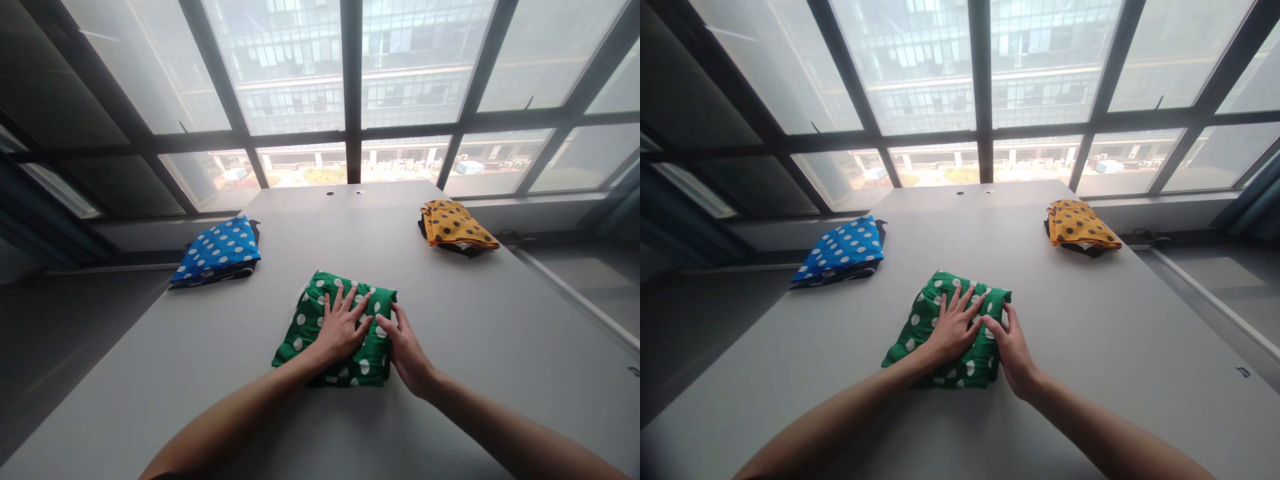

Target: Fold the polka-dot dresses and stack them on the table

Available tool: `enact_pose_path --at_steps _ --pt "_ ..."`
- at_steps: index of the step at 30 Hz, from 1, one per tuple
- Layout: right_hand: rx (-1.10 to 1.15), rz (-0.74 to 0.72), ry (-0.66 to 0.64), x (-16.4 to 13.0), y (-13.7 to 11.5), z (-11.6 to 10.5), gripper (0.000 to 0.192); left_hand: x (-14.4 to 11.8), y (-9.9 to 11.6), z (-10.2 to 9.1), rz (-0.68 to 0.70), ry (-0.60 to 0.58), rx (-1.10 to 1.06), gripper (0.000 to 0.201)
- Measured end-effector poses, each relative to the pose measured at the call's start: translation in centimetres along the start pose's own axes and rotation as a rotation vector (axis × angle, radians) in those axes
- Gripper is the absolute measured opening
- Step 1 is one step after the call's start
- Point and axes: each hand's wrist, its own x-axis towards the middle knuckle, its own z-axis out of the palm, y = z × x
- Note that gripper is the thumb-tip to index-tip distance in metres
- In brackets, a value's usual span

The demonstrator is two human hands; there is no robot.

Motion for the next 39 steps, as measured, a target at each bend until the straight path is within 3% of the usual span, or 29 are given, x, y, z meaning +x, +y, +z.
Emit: enact_pose_path --at_steps 4,8,13,18,20,24,27,30,33,36,39 --pt "-0.087 -0.037 0.095 0.9 -0.7 -1.9 0.084 1.4 2.7 0.8 -0.013 -0.013 -0.023 0.062" --pt "-0.077 0.021 0.095 1.2 -2.1 -4.3 0.081 0.9 3.4 0.5 0.01 -0.062 -0.033 0.067" --pt "-0.11 0.07 0.042 0.9 -4.6 -6.5 0.085 0.2 2.2 -1.3 -0.01 -0.097 -0.039 0.073" --pt "-0.253 0.041 -0.128 1.0 -8.0 -7.2 0.086 4.7 -0.6 -4.2 0.043 -0.113 -0.289 0.082" --pt "-0.309 0.056 -0.18 1.1 -9.4 -7.1 0.086 7.4 -1.8 -5.1 0.097 -0.227 -0.522 0.087" --pt "-0.403 0.066 -0.323 1.7 -12.2 -7.5 0.083 11.6 -3.1 -5.9 0.152 -0.603 -0.97 0.083" --pt "-0.43 0.104 -0.457 3.0 -13.8 -8.6 0.08 13.4 -3.0 -4.8 0.176 -0.842 -1.121 0.075" --pt "-0.444 0.146 -0.556 5.1 -15.0 -10.5 0.079 14.3 -2.5 -2.4 0.108 -0.977 -1.207 0.071" --pt "-0.453 0.178 -0.572 7.3 -15.4 -12.7 0.08 14.3 -1.7 -0.2 0.016 -0.937 -1.266 0.069" --pt "-0.444 0.212 -0.482 9.1 -14.8 -15.1 0.078 14.0 -0.9 0.6 0.028 -0.792 -1.306 0.069" --pt "-0.452 0.242 -0.322 9.9 -13.7 -17.7 0.048 13.7 -0.3 0.5 0.062 -0.691 -1.304 0.068"
